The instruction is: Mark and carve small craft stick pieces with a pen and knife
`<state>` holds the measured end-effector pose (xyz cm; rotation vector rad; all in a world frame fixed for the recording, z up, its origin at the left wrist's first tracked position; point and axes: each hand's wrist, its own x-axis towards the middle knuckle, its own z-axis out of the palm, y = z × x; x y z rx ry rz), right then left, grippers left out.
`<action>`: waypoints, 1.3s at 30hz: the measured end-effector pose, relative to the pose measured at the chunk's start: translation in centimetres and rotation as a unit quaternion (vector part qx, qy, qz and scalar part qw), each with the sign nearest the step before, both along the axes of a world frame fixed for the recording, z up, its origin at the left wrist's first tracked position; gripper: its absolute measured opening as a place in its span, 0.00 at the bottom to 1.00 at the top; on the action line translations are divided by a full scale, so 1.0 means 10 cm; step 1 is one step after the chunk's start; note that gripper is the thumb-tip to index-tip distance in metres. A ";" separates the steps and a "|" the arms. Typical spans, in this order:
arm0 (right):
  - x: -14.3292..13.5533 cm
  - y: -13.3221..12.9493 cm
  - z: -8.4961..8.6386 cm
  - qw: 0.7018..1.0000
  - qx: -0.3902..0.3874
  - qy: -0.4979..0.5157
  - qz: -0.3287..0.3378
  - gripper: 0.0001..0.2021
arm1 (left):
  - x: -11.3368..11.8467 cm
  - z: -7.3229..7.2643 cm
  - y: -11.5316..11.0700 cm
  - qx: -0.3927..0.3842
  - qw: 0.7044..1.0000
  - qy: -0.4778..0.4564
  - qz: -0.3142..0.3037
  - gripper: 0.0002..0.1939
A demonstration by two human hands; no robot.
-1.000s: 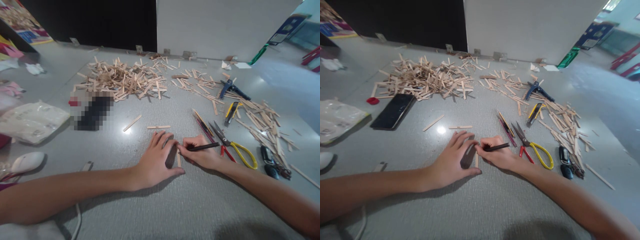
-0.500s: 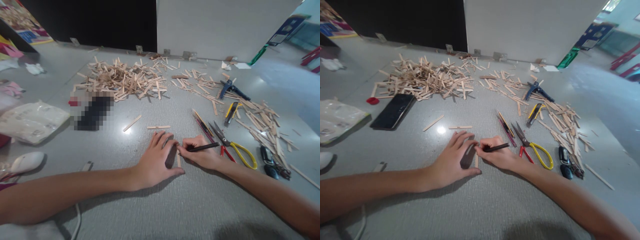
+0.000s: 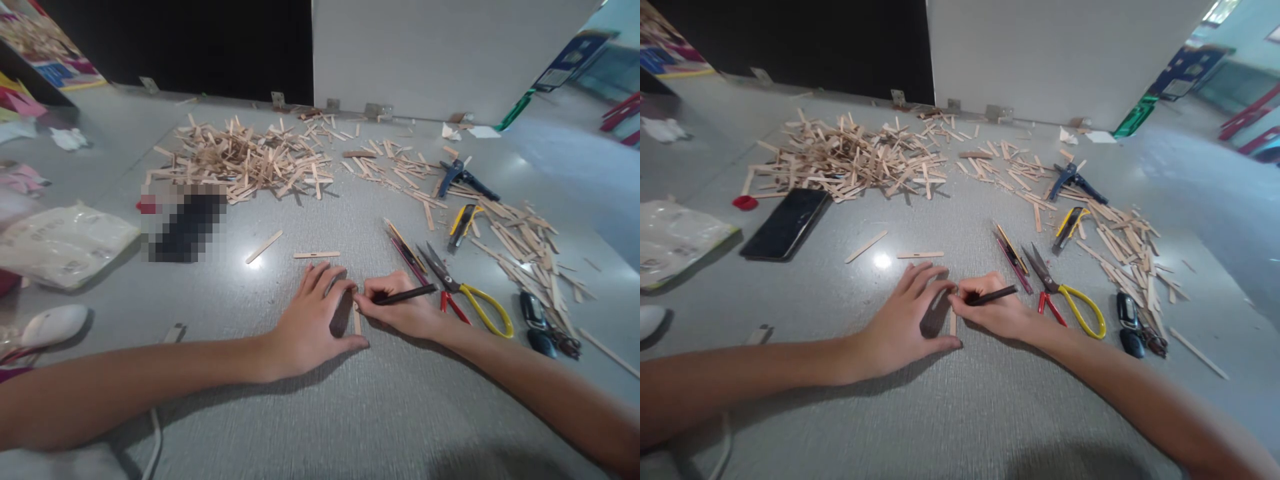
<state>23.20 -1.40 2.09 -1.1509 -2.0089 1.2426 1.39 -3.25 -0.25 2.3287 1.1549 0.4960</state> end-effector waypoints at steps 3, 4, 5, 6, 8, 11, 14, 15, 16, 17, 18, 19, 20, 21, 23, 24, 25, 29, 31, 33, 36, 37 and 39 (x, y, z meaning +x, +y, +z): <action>0.00 0.00 -0.01 1.000 0.006 0.001 0.000 0.20 | 0.00 0.01 0.00 0.000 1.000 0.002 0.001 0.45; 0.00 0.00 -0.01 1.000 0.008 0.000 -0.001 0.20 | 0.00 0.01 0.00 0.000 1.000 0.003 0.001 0.44; 0.01 0.00 -0.01 1.000 0.006 0.000 -0.003 0.21 | 0.00 0.01 0.00 -0.002 1.000 0.003 0.001 0.45; 0.01 -0.01 -0.01 1.000 -0.002 0.002 -0.009 0.21 | 0.00 0.02 0.01 -0.003 1.000 0.003 0.000 0.45; 0.01 -0.02 -0.01 0.999 -0.032 0.012 -0.029 0.22 | 0.00 0.02 0.01 -0.005 1.000 0.003 -0.003 0.44; 0.01 -0.03 0.00 0.997 -0.062 0.019 -0.049 0.23 | -0.01 0.02 0.01 -0.003 1.000 0.002 -0.004 0.44; 0.00 -0.04 0.02 0.997 -0.061 0.011 -0.046 0.24 | -0.01 0.01 0.01 0.001 1.000 0.001 -0.004 0.44; -0.01 -0.04 0.03 0.997 -0.063 0.010 -0.046 0.24 | -0.01 0.01 0.01 0.001 1.000 0.001 -0.005 0.44; -0.01 -0.04 0.04 0.997 -0.068 0.009 -0.046 0.25 | -0.01 0.01 0.01 0.001 1.000 0.000 -0.005 0.44; -0.01 -0.04 0.04 0.996 -0.072 0.008 -0.046 0.25 | -0.01 0.01 0.01 0.000 1.000 -0.001 -0.006 0.43; -0.01 -0.04 0.05 0.996 -0.074 0.007 -0.046 0.25 | -0.01 0.02 0.01 -0.001 1.000 0.000 -0.005 0.43; -0.01 -0.04 0.05 0.996 -0.074 0.005 -0.046 0.25 | -0.01 0.02 0.01 -0.002 1.000 0.002 -0.005 0.44; -0.01 -0.04 0.05 0.996 -0.074 0.003 -0.046 0.25 | -0.01 0.02 0.01 -0.003 1.000 0.003 -0.005 0.44; -0.01 -0.04 0.05 0.996 -0.072 0.003 -0.046 0.25 | -0.01 0.02 0.01 -0.004 1.000 0.004 -0.004 0.44; -0.01 -0.04 0.05 0.997 -0.070 0.003 -0.045 0.24 | -0.01 0.02 0.01 -0.004 1.000 0.001 -0.004 0.44; -0.01 -0.04 0.05 0.997 -0.070 0.003 -0.044 0.24 | -0.01 0.02 0.01 -0.003 1.000 -0.001 -0.005 0.44; -0.01 -0.03 0.05 0.997 -0.069 0.003 -0.043 0.24 | -0.01 0.02 0.01 -0.003 1.000 -0.003 -0.005 0.43; -0.01 -0.03 0.04 0.997 -0.060 -0.007 -0.037 0.24 | -0.01 0.02 0.01 -0.003 1.000 -0.001 -0.003 0.44; -0.01 -0.02 0.05 0.998 -0.048 -0.010 -0.034 0.24 | 0.00 0.01 0.01 0.001 1.000 0.000 0.000 0.45; -0.01 -0.02 0.05 0.999 -0.022 -0.015 -0.032 0.23 | 0.01 0.01 0.00 0.004 1.000 0.002 0.002 0.46; -0.01 -0.01 0.05 0.999 0.006 -0.023 -0.029 0.23 | 0.01 0.01 0.00 0.003 1.000 -0.003 0.005 0.46; -0.01 0.00 0.04 0.999 0.009 -0.024 -0.026 0.23 | 0.01 0.01 0.00 0.001 1.000 -0.005 0.004 0.45; -0.01 0.00 0.04 0.999 0.014 -0.025 -0.021 0.22 | 0.00 0.01 0.00 -0.002 1.000 -0.007 0.000 0.44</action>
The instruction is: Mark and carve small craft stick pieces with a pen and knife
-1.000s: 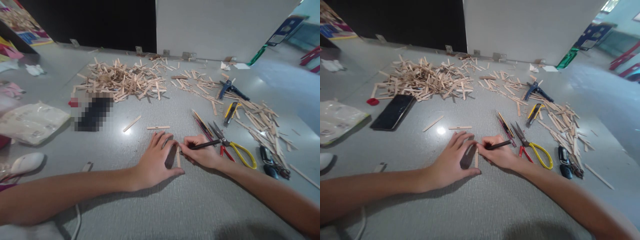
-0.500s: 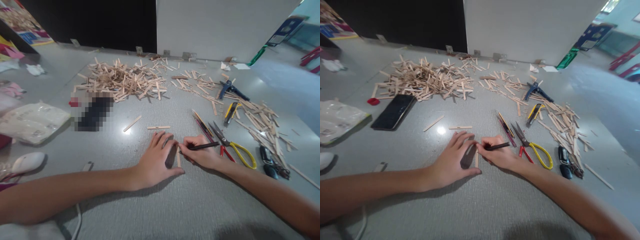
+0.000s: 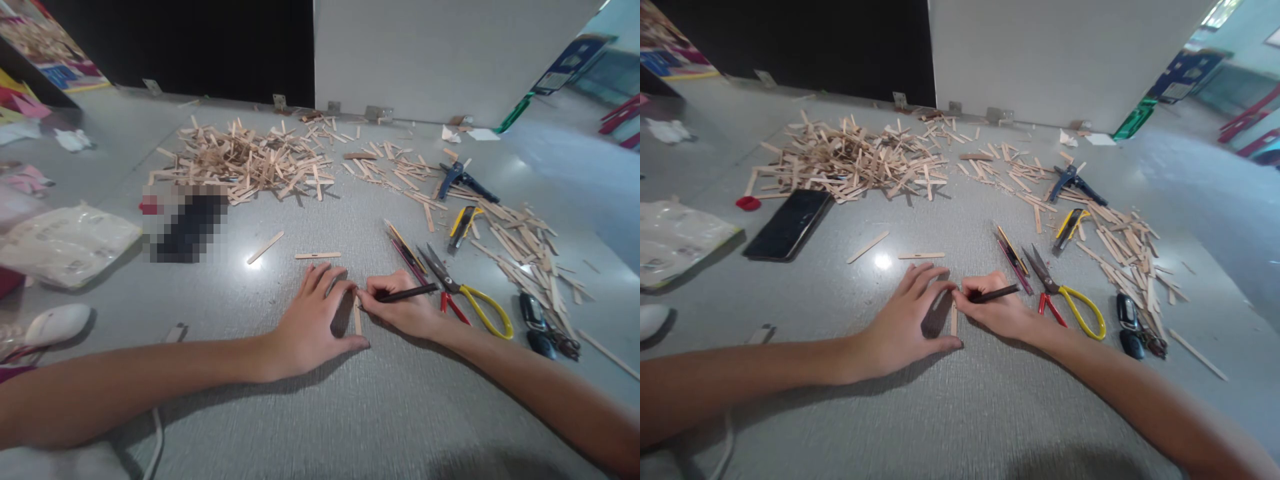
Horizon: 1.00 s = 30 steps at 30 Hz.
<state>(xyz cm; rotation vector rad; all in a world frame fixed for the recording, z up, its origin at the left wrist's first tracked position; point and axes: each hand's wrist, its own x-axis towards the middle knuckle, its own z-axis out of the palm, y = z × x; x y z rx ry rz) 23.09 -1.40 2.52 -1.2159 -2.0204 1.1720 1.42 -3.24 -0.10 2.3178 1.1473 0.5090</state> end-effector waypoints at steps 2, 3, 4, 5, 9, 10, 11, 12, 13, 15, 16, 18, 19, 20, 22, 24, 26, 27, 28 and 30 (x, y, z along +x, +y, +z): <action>0.00 0.00 0.00 1.000 0.006 -0.001 0.004 0.22 | 0.00 0.01 0.00 -0.002 1.000 -0.001 -0.003 0.44; 0.01 0.01 0.00 1.000 0.009 -0.002 0.006 0.22 | 0.00 0.01 0.00 -0.002 1.000 -0.002 -0.004 0.44; 0.01 0.01 0.00 1.000 0.011 -0.002 0.008 0.22 | 0.00 0.01 0.00 -0.001 1.000 -0.003 -0.003 0.44; 0.01 0.01 -0.01 1.000 0.012 -0.001 0.010 0.22 | 0.00 0.01 0.00 -0.001 1.000 -0.003 -0.001 0.44; 0.01 0.01 -0.01 1.000 0.022 0.011 0.018 0.21 | 0.01 0.02 0.00 -0.005 1.000 0.006 0.003 0.45; 0.01 0.02 -0.01 0.999 0.024 0.014 0.019 0.21 | 0.01 0.02 0.00 -0.007 1.000 0.008 0.003 0.45; 0.01 0.02 -0.01 0.999 0.025 0.015 0.019 0.21 | 0.01 0.02 0.00 -0.009 1.000 0.007 0.002 0.45; 0.01 0.02 -0.01 0.999 0.026 0.017 0.020 0.21 | 0.00 0.01 0.00 -0.010 1.000 0.005 0.001 0.45; 0.01 0.02 -0.01 0.999 0.025 0.018 0.022 0.21 | 0.00 0.01 0.00 -0.010 1.000 0.002 0.000 0.44; 0.01 0.02 -0.02 0.999 0.021 0.021 0.024 0.21 | -0.01 0.01 0.00 -0.009 1.000 0.001 0.000 0.44; 0.01 0.02 -0.02 0.999 0.019 0.020 0.025 0.21 | -0.01 0.00 0.00 -0.008 1.000 0.002 0.000 0.44; 0.01 0.02 -0.03 0.999 0.016 0.018 0.025 0.21 | -0.01 0.00 0.00 -0.007 1.000 0.006 -0.001 0.44; 0.01 0.02 -0.04 0.999 0.014 0.016 0.025 0.21 | -0.01 0.00 0.00 -0.007 1.000 0.007 -0.001 0.43; 0.01 0.02 -0.04 0.999 0.014 0.016 0.025 0.21 | -0.01 0.01 0.00 -0.006 1.000 0.007 -0.001 0.43; 0.01 0.02 -0.04 0.999 0.013 0.015 0.026 0.22 | 0.00 0.01 0.00 -0.006 1.000 0.005 0.001 0.43; 0.02 0.02 -0.03 0.999 0.016 0.016 0.026 0.22 | 0.00 0.01 0.00 -0.006 1.000 0.006 0.000 0.43; 0.02 0.01 -0.02 0.999 0.017 0.018 0.023 0.22 | -0.01 0.00 0.00 -0.005 1.000 0.006 -0.001 0.43; 0.02 0.00 -0.02 1.000 0.013 0.020 0.019 0.22 | -0.01 0.00 0.00 -0.005 1.000 0.004 -0.002 0.42; 0.02 0.00 -0.02 1.000 0.005 0.021 0.014 0.22 | -0.01 -0.01 0.00 -0.004 1.000 0.000 -0.002 0.42; 0.01 -0.02 -0.02 1.000 -0.016 0.020 0.008 0.22 | -0.02 -0.01 0.01 -0.003 1.000 -0.007 -0.002 0.42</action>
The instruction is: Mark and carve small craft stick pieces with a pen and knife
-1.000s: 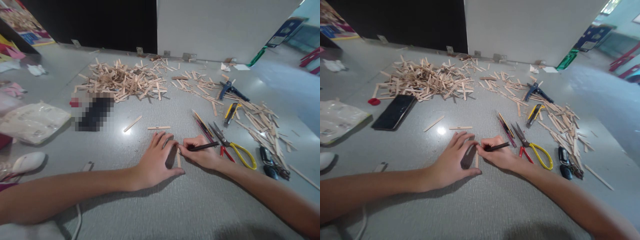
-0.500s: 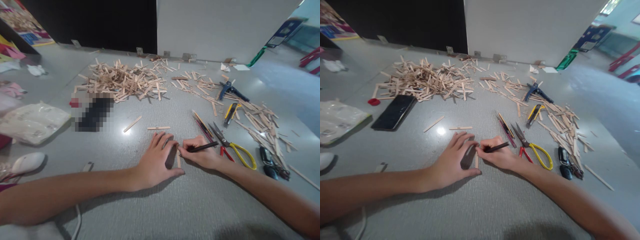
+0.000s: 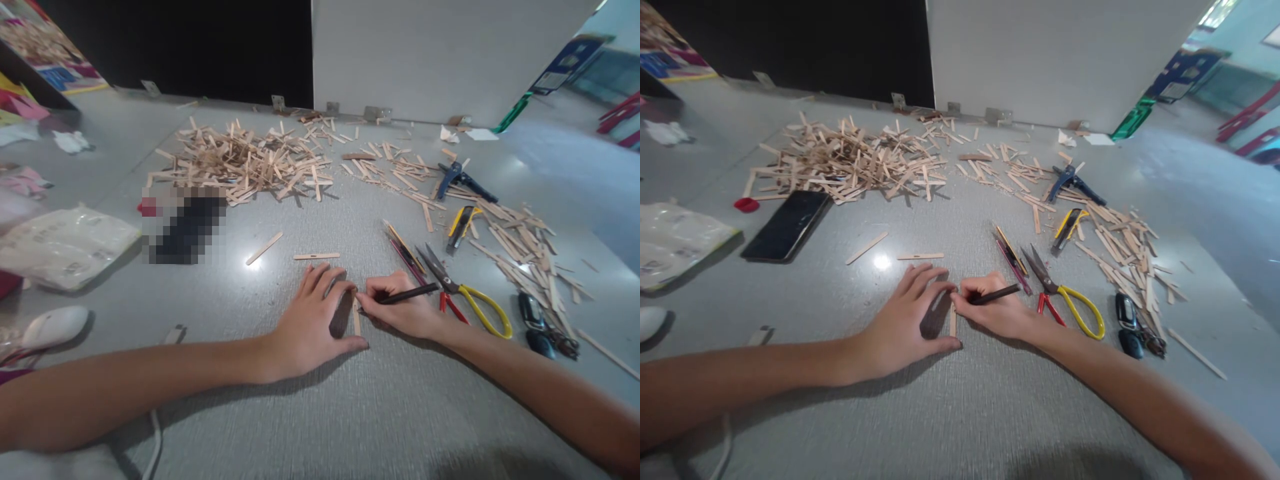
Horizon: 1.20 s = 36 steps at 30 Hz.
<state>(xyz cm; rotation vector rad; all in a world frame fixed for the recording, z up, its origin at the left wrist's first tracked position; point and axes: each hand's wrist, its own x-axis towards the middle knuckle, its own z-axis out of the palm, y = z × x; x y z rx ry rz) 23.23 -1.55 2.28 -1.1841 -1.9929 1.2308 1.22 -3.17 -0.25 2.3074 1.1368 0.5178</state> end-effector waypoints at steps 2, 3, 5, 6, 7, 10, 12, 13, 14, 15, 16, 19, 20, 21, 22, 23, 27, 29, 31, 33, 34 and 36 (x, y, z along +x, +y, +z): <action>0.00 -0.01 -0.01 1.000 -0.010 -0.005 0.002 0.22 | 0.00 0.00 0.00 0.001 1.000 -0.003 0.000 0.42; 0.00 -0.01 -0.01 1.000 -0.008 -0.008 0.004 0.22 | 0.00 0.00 0.00 0.001 1.000 -0.003 0.000 0.41; -0.01 -0.01 -0.02 1.000 0.002 -0.013 0.002 0.21 | 0.00 0.00 0.00 0.002 1.000 0.000 0.001 0.41; -0.01 -0.01 -0.02 1.000 0.005 -0.013 0.002 0.21 | 0.01 0.01 0.00 0.002 1.000 0.003 0.000 0.42; -0.01 0.00 -0.02 1.000 0.006 -0.011 0.002 0.20 | 0.01 0.01 0.00 0.003 1.000 0.007 -0.001 0.42; -0.01 0.00 -0.02 1.000 0.000 -0.007 0.003 0.20 | 0.01 0.01 0.00 0.004 1.000 0.010 0.001 0.43; -0.01 0.00 -0.01 1.000 -0.005 -0.009 0.005 0.21 | 0.01 0.00 -0.01 0.004 1.000 0.006 0.004 0.42; -0.01 0.00 -0.01 1.000 -0.005 -0.011 0.007 0.21 | 0.01 0.00 -0.01 0.004 1.000 0.004 0.005 0.42; -0.01 0.00 -0.02 1.000 -0.004 -0.012 0.009 0.21 | 0.01 0.00 -0.01 0.004 1.000 0.002 0.004 0.42; 0.00 0.00 -0.02 1.000 -0.002 -0.012 0.010 0.21 | 0.01 -0.01 -0.01 0.004 1.000 0.001 0.002 0.42; 0.00 0.00 -0.02 1.000 0.001 -0.012 0.010 0.21 | 0.01 -0.01 0.00 0.004 1.000 0.000 0.001 0.42; 0.01 0.01 -0.04 1.000 0.006 -0.010 0.010 0.21 | 0.01 0.00 0.00 0.003 1.000 -0.001 0.001 0.41; 0.01 0.01 -0.05 1.000 0.005 -0.009 0.010 0.21 | 0.01 0.00 0.00 0.002 1.000 0.000 0.001 0.41; 0.01 0.01 -0.05 1.000 0.004 -0.008 0.011 0.20 | 0.01 0.00 0.00 0.001 1.000 0.003 0.001 0.42; 0.01 0.01 -0.05 1.000 0.004 -0.007 0.011 0.20 | 0.01 0.01 0.00 0.001 1.000 0.006 0.001 0.42; 0.01 0.01 -0.05 1.000 0.004 -0.006 0.014 0.20 | 0.01 0.01 0.00 0.000 1.000 0.011 0.001 0.42; 0.00 0.02 -0.03 1.000 0.020 -0.003 0.017 0.20 | 0.02 0.01 0.00 0.001 1.000 0.017 0.003 0.44; -0.01 0.02 -0.02 0.999 0.029 0.000 0.016 0.20 | 0.01 0.01 0.00 0.000 1.000 0.013 0.003 0.44; -0.01 0.02 -0.01 0.999 0.034 0.002 0.015 0.20 | 0.01 0.01 0.00 -0.001 1.000 0.011 0.003 0.43; -0.01 0.02 0.00 0.999 0.035 -0.002 0.015 0.20 | 0.01 0.01 0.00 -0.001 1.000 0.011 0.003 0.43; -0.01 0.02 0.00 0.999 0.036 -0.004 0.014 0.20 | 0.01 0.01 0.00 0.000 1.000 0.012 0.002 0.44; -0.01 0.01 0.00 0.999 0.037 -0.009 0.013 0.20 | 0.01 0.01 0.00 0.003 1.000 0.016 0.000 0.44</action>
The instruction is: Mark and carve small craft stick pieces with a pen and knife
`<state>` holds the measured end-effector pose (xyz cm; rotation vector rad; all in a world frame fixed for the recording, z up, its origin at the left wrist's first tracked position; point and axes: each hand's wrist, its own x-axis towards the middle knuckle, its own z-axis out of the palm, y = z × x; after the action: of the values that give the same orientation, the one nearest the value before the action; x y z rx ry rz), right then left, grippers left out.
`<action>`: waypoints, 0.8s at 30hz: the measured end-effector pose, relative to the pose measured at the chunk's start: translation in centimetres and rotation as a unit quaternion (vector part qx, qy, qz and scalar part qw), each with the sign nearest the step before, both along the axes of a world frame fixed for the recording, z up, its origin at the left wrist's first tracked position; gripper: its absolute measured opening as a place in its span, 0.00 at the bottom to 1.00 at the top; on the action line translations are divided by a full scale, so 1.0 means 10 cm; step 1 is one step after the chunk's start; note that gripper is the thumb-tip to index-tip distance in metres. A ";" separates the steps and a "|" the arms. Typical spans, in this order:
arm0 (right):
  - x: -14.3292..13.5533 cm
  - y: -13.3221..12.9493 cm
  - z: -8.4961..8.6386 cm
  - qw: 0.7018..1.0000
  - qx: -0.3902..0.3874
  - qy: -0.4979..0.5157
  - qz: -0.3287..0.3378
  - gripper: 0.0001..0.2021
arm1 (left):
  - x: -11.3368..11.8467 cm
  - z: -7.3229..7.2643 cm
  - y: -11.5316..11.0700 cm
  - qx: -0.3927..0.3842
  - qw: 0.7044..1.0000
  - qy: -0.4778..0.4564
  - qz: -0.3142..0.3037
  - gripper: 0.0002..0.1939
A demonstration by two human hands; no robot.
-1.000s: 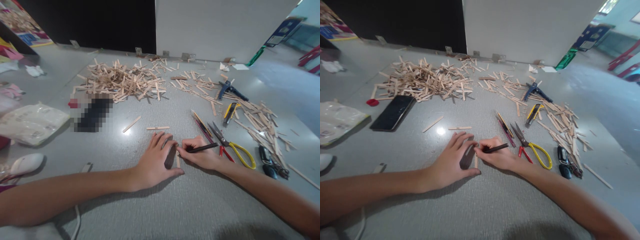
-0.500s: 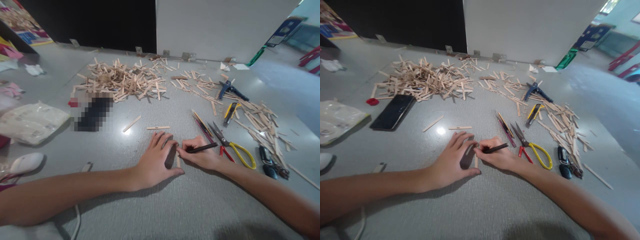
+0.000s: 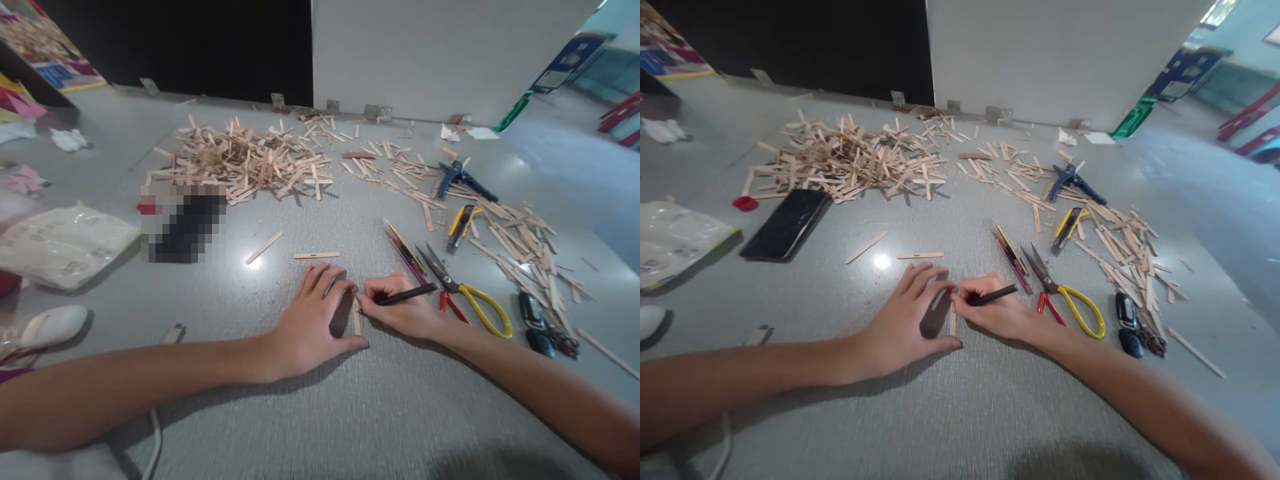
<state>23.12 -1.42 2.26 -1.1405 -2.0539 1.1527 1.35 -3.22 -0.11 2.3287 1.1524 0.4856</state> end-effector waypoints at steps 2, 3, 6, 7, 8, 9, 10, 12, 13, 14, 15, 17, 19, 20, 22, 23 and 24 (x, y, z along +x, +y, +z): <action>0.00 0.00 0.00 1.000 0.001 -0.002 -0.002 0.20 | 0.00 -0.01 0.00 0.003 1.000 0.003 -0.003 0.45; 0.00 -0.01 0.00 1.000 0.000 -0.001 -0.002 0.20 | 0.00 -0.01 0.00 0.006 1.000 0.002 -0.004 0.45; 0.01 -0.01 0.00 1.000 -0.005 0.005 -0.001 0.21 | 0.00 -0.04 0.00 0.012 1.000 -0.006 -0.002 0.44; 0.01 -0.01 0.00 1.000 -0.006 0.007 -0.003 0.21 | -0.01 -0.04 0.00 0.013 1.000 -0.009 -0.002 0.44; 0.01 -0.02 0.00 1.000 -0.010 0.010 -0.005 0.22 | -0.01 -0.05 0.00 0.014 1.000 -0.011 -0.002 0.43; 0.01 -0.02 0.00 1.000 -0.021 0.016 -0.010 0.23 | -0.01 -0.05 0.00 0.013 1.000 -0.012 -0.003 0.43; 0.01 -0.02 0.00 0.999 -0.041 0.028 -0.020 0.23 | -0.02 -0.05 0.00 0.012 1.000 -0.013 -0.005 0.44; 0.01 -0.03 0.01 0.992 -0.092 0.066 -0.059 0.23 | -0.02 -0.05 0.00 0.009 1.000 -0.017 -0.007 0.47; 0.00 -0.03 0.01 0.986 -0.113 0.088 -0.085 0.23 | -0.02 -0.05 0.00 0.008 1.000 -0.022 -0.009 0.50; 0.00 -0.02 0.02 0.980 -0.124 0.107 -0.111 0.24 | -0.03 -0.05 0.00 0.007 1.000 -0.028 -0.010 0.52; 0.00 -0.02 0.03 0.975 -0.127 0.123 -0.135 0.24 | -0.03 -0.04 0.01 0.005 0.999 -0.035 -0.011 0.53; -0.01 -0.01 0.04 0.969 -0.122 0.140 -0.166 0.25 | -0.04 -0.03 0.01 0.003 0.998 -0.054 -0.011 0.55; -0.01 -0.01 0.05 0.965 -0.122 0.148 -0.180 0.26 | -0.04 -0.02 0.01 0.002 0.997 -0.079 -0.009 0.52; -0.02 -0.01 0.05 0.963 -0.123 0.150 -0.185 0.26 | -0.05 -0.01 0.00 0.001 0.995 -0.095 -0.007 0.48; -0.02 0.00 0.05 0.960 -0.120 0.156 -0.199 0.26 | -0.06 0.02 -0.01 0.001 0.991 -0.130 0.011 0.32; -0.02 0.00 0.05 0.959 -0.116 0.158 -0.207 0.26 | -0.06 0.03 -0.02 0.003 0.989 -0.145 0.026 0.23; -0.02 0.00 0.05 0.957 -0.111 0.159 -0.216 0.26 | -0.06 0.04 -0.02 0.009 0.986 -0.158 0.045 0.16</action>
<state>22.92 -1.44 2.77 -1.3255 -1.3732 1.2623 0.73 -3.46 0.25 2.1226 1.1034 0.8667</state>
